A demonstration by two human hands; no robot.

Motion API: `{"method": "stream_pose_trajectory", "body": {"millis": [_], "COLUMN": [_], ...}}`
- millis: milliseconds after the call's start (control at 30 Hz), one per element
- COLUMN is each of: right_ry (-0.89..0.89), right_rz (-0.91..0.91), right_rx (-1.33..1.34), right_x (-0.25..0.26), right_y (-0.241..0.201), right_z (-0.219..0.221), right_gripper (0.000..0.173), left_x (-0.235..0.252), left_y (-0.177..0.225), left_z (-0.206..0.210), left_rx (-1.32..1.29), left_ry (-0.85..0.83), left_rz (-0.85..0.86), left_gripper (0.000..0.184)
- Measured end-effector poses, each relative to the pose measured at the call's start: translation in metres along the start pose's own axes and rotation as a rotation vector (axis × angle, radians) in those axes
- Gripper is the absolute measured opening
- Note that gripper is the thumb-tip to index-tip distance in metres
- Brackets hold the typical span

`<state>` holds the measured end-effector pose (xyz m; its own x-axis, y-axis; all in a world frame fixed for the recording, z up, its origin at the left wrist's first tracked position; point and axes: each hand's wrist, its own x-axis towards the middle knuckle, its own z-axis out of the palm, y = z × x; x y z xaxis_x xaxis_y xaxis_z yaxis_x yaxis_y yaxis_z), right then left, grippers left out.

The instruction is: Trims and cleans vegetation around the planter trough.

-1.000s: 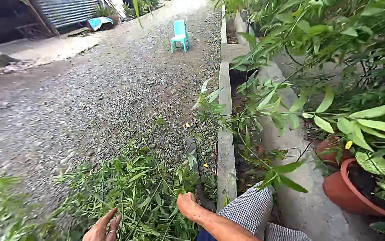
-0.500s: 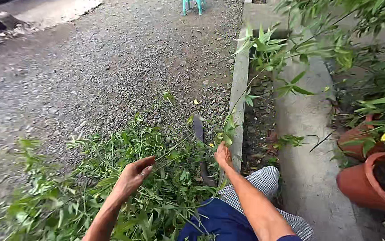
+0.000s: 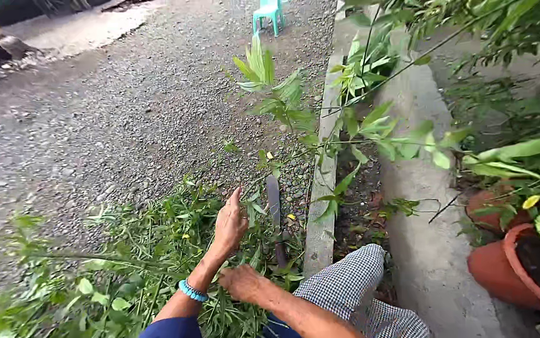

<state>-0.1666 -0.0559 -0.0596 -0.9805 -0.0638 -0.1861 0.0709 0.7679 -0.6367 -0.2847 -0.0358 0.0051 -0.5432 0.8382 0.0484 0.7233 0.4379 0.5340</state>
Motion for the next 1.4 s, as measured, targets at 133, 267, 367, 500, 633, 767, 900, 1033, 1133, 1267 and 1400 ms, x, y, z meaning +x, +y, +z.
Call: {"method": "stream_pose_trajectory", "body": {"millis": [133, 267, 367, 500, 633, 767, 900, 1033, 1133, 1267, 1400], "right_ry": [-0.073, -0.083, -0.063, 0.270, 0.262, 0.043, 0.037, 0.053, 0.068, 0.272, 0.923], "right_rz": [-0.042, -0.084, -0.164, -0.364, -0.079, 0.370, 0.549, 0.539, 0.549, 0.680, 0.971], "right_rx": [-0.019, -0.021, 0.067, 0.093, 0.054, 0.140, 0.203, 0.286, 0.412, 0.685, 0.772], "right_x": [0.009, 0.012, 0.012, 0.020, 0.047, 0.033, 0.011, -0.013, -0.048, -0.136, -0.227], "right_y": [-0.018, -0.011, -0.011, -0.028, 0.006, 0.048, 0.058, 0.065, 0.086, 0.130, 0.182], "right_z": [-0.005, 0.013, 0.026, 0.032, 0.020, 0.007, 0.011, 0.003, -0.015, -0.052, -0.085], "right_gripper": [0.038, 0.059, 0.069, 0.043, 0.042, 0.071, 0.080, 0.075, 0.072, 0.054, 0.046], "left_x": [-0.005, -0.036, -0.077, -0.103, -0.082, -0.063, -0.039, -0.010, 0.009, 0.022, 0.026], "left_y": [-0.035, -0.122, -0.169, -0.186, -0.168, -0.129, -0.096, -0.057, -0.030, -0.001, 0.026], "left_z": [-0.043, -0.065, -0.056, -0.061, -0.044, 0.018, 0.080, 0.113, 0.139, 0.178, 0.215], "left_rx": [0.090, 0.014, -0.173, -0.150, 0.039, 0.108, -0.059, -0.216, -0.266, -0.293, -0.231], "left_ry": [0.121, 0.257, 0.332, 0.403, 0.336, 0.053, -0.227, -0.279, -0.315, -0.412, -0.497], "left_rz": [-0.250, -0.557, -0.716, -0.678, -0.388, -0.071, -0.033, 0.070, 0.156, 0.256, 0.273], "left_gripper": [0.046, 0.043, 0.046, 0.067, 0.075, 0.055, 0.048, 0.047, 0.044, 0.046, 0.049]}}
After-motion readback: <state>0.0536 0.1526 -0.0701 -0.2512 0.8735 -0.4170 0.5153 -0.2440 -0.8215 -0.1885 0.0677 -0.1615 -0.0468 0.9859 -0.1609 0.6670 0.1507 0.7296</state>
